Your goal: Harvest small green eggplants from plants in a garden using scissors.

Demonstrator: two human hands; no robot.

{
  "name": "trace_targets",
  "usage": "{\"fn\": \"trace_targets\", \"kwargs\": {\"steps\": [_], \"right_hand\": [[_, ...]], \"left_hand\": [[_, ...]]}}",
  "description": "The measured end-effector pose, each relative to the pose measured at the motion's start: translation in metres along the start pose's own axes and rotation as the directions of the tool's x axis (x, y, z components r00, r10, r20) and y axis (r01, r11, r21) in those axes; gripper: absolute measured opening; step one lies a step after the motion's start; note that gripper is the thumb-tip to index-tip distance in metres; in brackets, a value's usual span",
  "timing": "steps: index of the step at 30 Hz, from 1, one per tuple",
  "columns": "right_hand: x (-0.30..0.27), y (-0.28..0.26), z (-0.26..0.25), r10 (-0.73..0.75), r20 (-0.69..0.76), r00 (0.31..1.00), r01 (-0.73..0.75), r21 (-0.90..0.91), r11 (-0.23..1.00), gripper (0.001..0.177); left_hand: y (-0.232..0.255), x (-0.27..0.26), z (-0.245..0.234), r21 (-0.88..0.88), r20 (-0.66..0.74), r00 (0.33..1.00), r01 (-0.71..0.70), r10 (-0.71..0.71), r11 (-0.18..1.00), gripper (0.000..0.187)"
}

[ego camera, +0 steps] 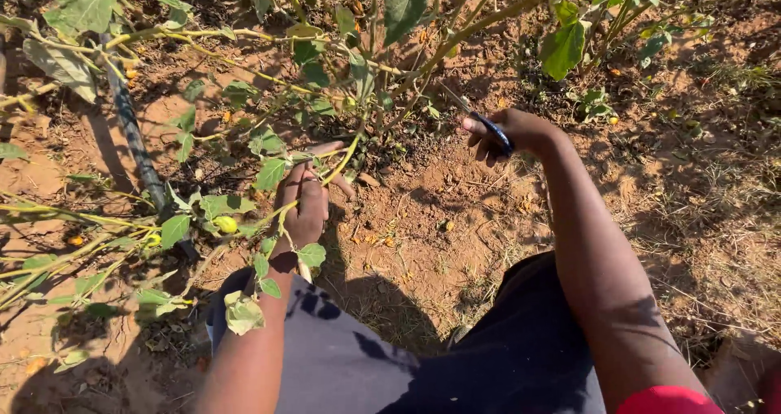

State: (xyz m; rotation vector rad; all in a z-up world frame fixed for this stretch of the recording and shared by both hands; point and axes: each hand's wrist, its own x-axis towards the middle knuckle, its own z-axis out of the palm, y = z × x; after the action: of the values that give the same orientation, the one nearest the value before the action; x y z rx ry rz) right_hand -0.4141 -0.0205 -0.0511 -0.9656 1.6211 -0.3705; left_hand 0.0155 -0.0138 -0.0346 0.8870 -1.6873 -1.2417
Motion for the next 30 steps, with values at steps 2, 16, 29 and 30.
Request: {"fn": "trace_targets", "kwargs": {"steps": [2, 16, 29, 30], "right_hand": [[-0.016, -0.002, -0.003, 0.014, -0.039, 0.999, -0.015, -0.043, 0.999, 0.073], [-0.027, 0.006, -0.016, -0.109, 0.130, 0.986, 0.099, 0.080, 0.992, 0.098], [-0.021, -0.005, -0.008, -0.155, 0.140, 0.978, 0.154, 0.020, 0.988, 0.092], [-0.017, -0.004, -0.008, -0.185, 0.169, 0.968, 0.177, 0.060, 0.982, 0.091]], "left_hand": [[0.025, 0.007, 0.003, -0.041, 0.026, 1.000, -0.011, 0.012, 0.999, 0.050], [0.048, 0.010, 0.006, 0.021, 0.090, 0.996, -0.025, 0.023, 0.999, 0.055], [-0.034, 0.027, -0.028, -0.303, -0.637, 0.637, 0.312, -0.435, 0.901, 0.044], [-0.025, 0.026, -0.029, -0.302, -0.622, 0.652, 0.311, -0.433, 0.901, 0.044]]}}
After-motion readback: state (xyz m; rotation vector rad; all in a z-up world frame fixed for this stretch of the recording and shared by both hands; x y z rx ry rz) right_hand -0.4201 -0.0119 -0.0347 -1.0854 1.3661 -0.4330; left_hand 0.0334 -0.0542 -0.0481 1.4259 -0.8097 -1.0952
